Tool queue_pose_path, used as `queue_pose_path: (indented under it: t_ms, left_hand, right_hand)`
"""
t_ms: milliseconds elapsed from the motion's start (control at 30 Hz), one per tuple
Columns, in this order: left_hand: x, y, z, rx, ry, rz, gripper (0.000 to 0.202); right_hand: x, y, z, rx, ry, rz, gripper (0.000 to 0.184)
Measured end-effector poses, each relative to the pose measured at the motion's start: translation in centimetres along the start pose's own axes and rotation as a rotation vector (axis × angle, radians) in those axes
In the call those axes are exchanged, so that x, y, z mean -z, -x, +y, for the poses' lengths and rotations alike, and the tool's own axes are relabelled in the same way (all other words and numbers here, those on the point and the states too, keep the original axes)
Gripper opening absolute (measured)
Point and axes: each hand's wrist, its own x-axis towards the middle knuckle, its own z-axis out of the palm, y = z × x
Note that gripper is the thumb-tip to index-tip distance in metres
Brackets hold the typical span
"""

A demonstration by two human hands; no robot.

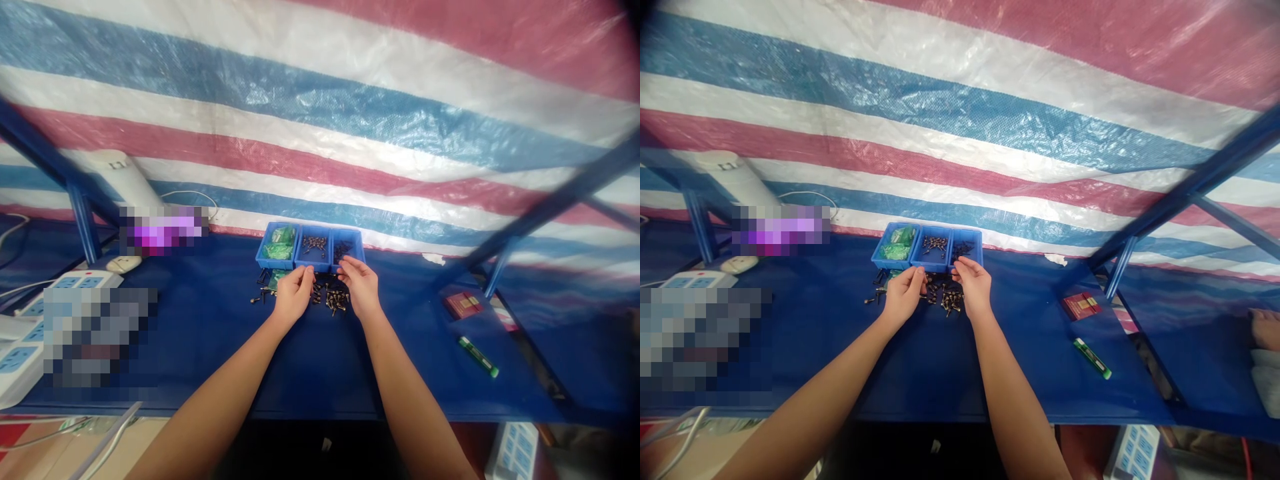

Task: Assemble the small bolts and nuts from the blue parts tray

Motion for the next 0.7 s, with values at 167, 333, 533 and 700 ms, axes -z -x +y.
queue_pose_path:
  t_ms: [167, 333, 533, 700]
  left_hand:
    - [-0.3, 0.1, -0.3, -0.008, 0.069, 0.001, 0.024]
    - [-0.3, 0.0, -0.3, 0.000, 0.064, 0.017, 0.027]
    - [0.1, 0.2, 0.4, 0.007, -0.012, 0.039, 0.040]
    - [0.0, 0.1, 0.1, 0.017, 0.022, 0.052, 0.032]
  right_hand:
    - [0.4, -0.1, -0.2, 0.107, 0.177, -0.103, 0.028]
    - [0.7, 0.3, -0.1, 0.297, 0.632, -0.180, 0.021]
    - [0.5, 0.9, 0.1, 0.412, 1.037, -0.444, 0.021]
    - [0.3, 1.1, 0.4, 0.426, 1.178, -0.464, 0.027]
